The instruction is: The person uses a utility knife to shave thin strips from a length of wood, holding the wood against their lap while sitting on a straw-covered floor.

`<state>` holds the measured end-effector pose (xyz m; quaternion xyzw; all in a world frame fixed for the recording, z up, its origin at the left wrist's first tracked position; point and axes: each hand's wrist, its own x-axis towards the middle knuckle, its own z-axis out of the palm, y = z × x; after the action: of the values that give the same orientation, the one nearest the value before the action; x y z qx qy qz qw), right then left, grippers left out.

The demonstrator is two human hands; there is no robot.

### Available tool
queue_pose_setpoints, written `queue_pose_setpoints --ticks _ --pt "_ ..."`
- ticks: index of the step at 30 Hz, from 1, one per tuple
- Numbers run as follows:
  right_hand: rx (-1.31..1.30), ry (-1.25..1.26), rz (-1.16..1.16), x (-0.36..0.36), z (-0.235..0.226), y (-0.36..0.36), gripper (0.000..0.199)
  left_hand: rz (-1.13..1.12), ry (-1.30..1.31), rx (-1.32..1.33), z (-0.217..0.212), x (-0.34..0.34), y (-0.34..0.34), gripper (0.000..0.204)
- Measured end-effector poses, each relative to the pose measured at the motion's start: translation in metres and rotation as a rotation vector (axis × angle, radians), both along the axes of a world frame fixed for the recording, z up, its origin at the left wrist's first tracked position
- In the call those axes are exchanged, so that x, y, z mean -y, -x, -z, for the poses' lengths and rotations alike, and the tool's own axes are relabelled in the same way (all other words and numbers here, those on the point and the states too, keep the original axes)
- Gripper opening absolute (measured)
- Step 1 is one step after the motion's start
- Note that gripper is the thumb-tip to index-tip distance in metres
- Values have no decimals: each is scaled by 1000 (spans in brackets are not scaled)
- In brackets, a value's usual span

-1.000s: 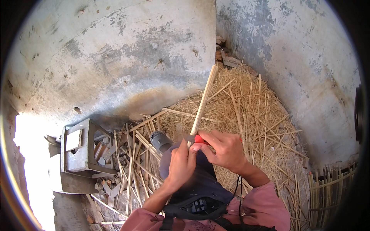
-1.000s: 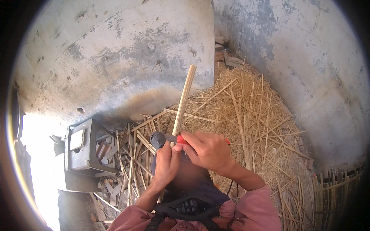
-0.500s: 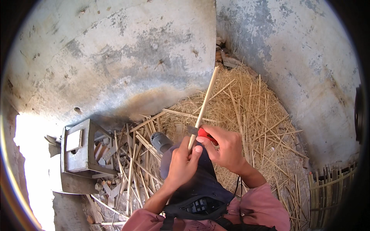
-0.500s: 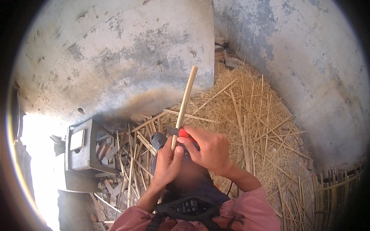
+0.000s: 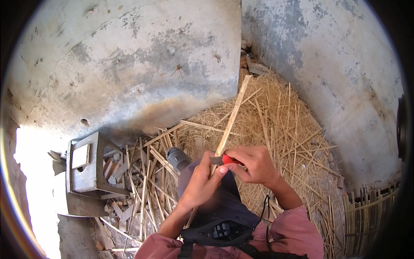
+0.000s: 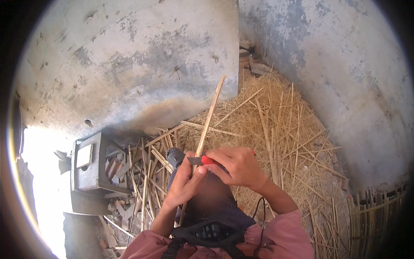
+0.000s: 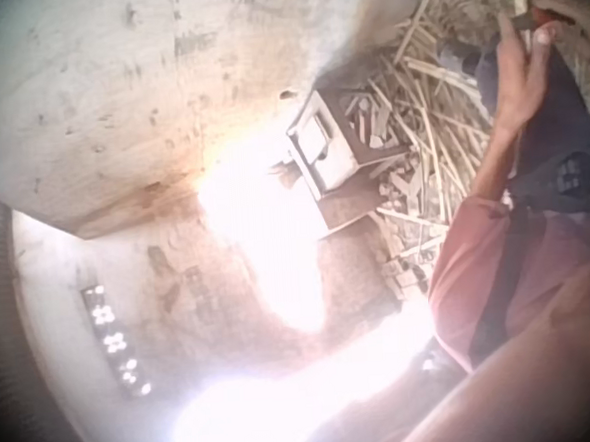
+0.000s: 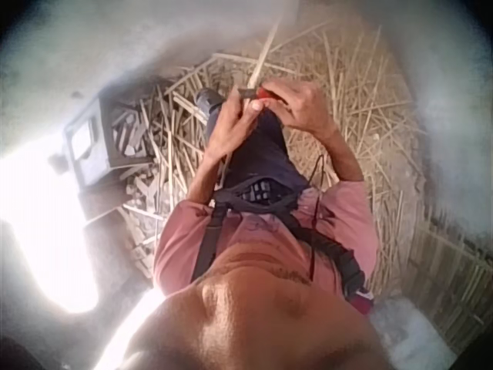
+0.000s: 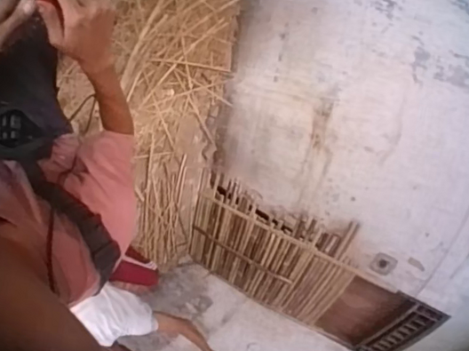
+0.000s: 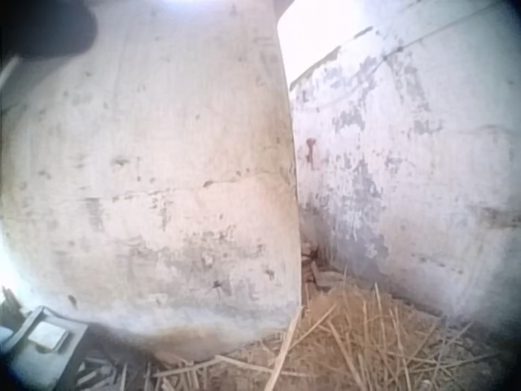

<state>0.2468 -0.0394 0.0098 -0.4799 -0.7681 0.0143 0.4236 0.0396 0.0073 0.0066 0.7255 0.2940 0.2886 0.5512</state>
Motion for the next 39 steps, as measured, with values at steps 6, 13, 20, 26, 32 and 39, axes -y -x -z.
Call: queue_pose_setpoints --ticks 6,13,20,26,32,39 --pt "-15 -47 -23 -2 9 -1 24 -84 60 186 10 2 -2 34" --pt "12 -32 -14 -4 16 -2 25 -117 -18 202 23 0 -5 40" --pt "-32 -31 -9 -4 14 0 24 -134 22 145 21 2 -5 38" --pt "-28 -39 29 -3 14 4 23 -184 -21 136 29 3 -7 37" --pt "-49 -47 68 -4 15 7 28 -275 -67 204 28 3 -15 36" --pt "-110 -64 109 -8 17 10 29 -234 -40 67 14 3 -12 25"
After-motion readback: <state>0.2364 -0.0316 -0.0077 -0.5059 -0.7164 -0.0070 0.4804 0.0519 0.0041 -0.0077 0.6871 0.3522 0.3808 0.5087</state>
